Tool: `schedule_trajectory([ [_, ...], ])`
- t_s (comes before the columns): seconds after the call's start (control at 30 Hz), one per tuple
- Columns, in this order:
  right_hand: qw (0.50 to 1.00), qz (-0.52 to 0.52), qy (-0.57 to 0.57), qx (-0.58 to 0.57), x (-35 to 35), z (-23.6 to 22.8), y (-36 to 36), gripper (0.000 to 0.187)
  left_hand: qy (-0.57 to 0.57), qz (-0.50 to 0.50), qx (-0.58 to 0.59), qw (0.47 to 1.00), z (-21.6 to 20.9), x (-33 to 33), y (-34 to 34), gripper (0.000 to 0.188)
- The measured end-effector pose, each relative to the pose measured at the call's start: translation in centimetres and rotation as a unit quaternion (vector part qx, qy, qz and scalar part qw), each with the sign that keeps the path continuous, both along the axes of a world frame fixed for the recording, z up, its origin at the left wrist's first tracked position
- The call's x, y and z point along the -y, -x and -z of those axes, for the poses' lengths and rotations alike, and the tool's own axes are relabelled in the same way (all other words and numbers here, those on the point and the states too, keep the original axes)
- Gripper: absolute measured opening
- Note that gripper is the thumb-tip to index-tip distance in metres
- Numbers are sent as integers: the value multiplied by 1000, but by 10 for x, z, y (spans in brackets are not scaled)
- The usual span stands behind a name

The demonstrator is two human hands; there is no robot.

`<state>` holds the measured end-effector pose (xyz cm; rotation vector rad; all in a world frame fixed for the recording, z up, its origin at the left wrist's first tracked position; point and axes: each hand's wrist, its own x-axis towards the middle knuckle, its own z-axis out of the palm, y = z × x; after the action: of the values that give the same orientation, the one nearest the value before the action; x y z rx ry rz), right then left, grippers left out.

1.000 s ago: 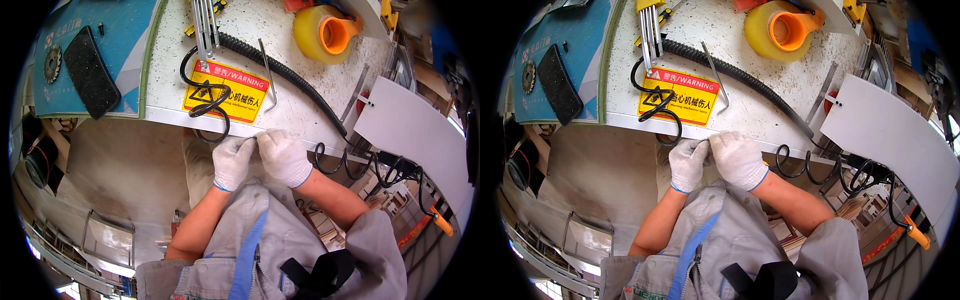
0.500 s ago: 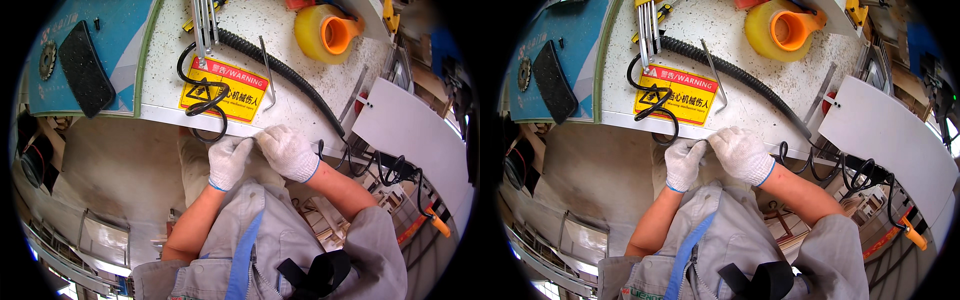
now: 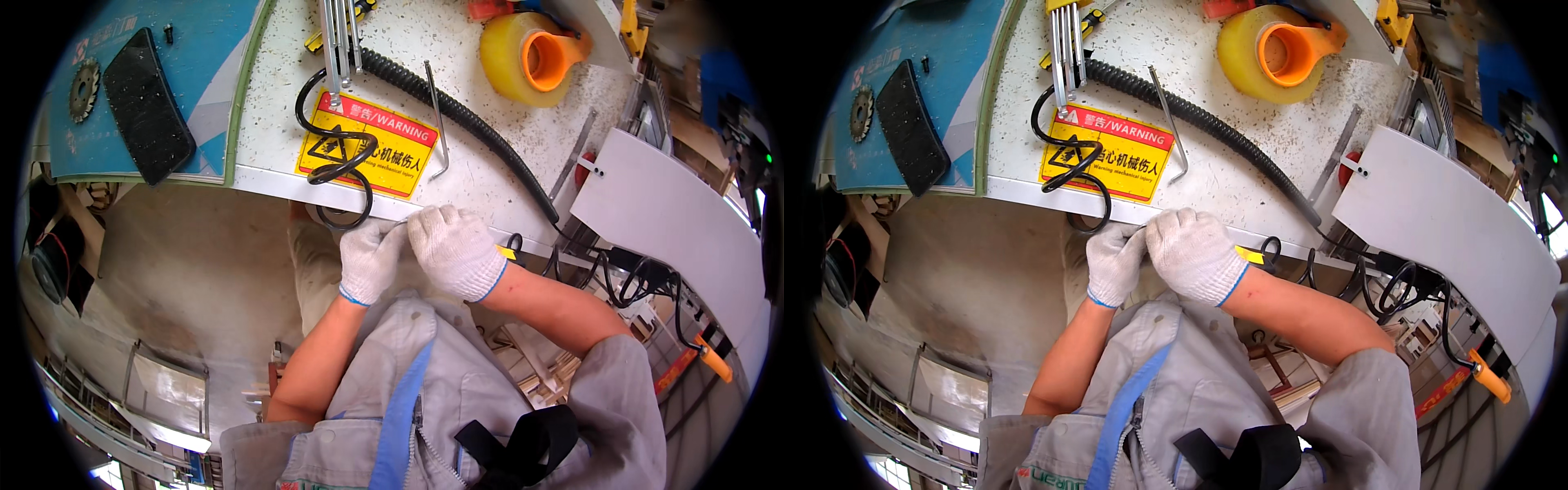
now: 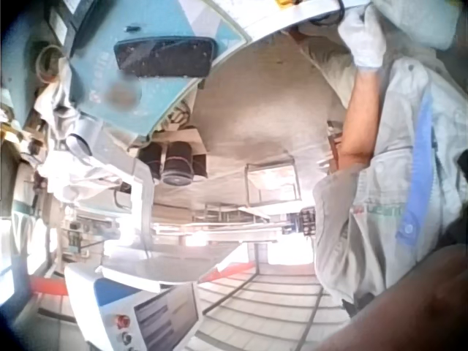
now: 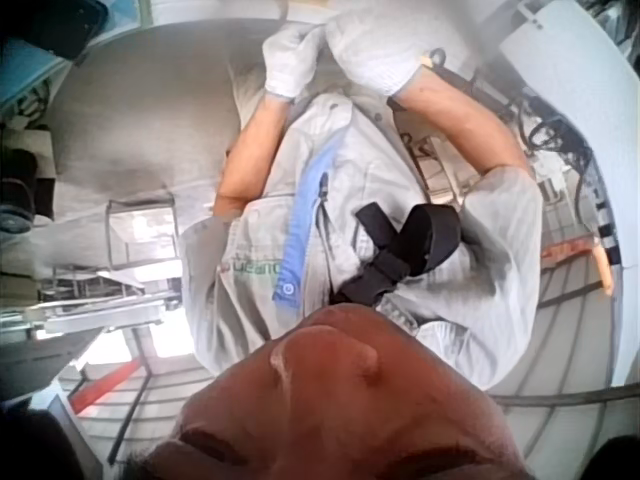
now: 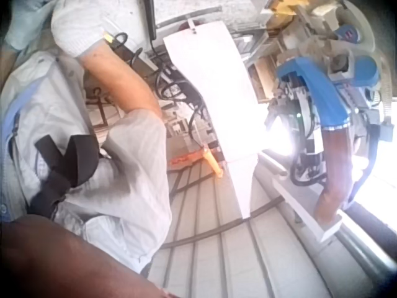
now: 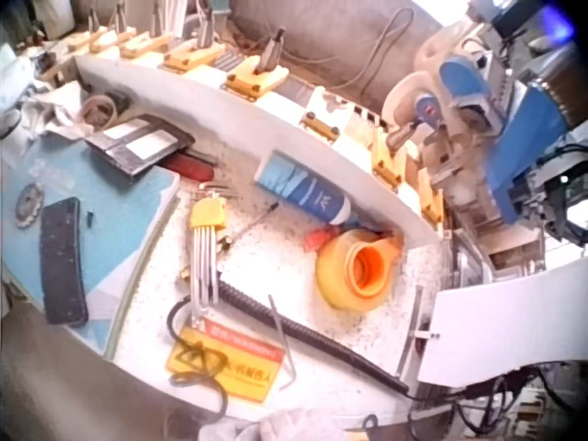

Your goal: The person cleans a gear and other small components with a cloth before replacing a gear and a nozzle assembly onto a woodworking machine.

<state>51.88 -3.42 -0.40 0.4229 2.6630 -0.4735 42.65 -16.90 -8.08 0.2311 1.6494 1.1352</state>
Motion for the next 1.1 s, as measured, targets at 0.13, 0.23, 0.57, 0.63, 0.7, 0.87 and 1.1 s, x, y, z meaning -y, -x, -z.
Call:
schedule_trajectory([
  [0.13,995,81,10,-64,5,10,-11,19,7,4,38,999,6,8,-2,18],
  [0.23,963,214,95,-135,6,7,-17,18,-34,-59,158,985,-9,5,8,14],
  [0.57,643,573,502,-76,57,-113,-5,23,-249,-43,212,944,-129,38,47,9],
  [0.63,614,541,574,14,53,-121,-10,22,-183,-100,256,944,-142,38,50,13],
  [0.7,579,560,589,74,48,-126,-12,17,-134,-131,260,947,-146,41,51,16],
  [0.87,570,655,488,-90,4,-58,-35,24,-137,-191,401,886,-161,46,66,25],
  [1.1,845,396,65,-353,-35,-64,-24,44,-288,-157,505,798,-207,34,62,35],
])
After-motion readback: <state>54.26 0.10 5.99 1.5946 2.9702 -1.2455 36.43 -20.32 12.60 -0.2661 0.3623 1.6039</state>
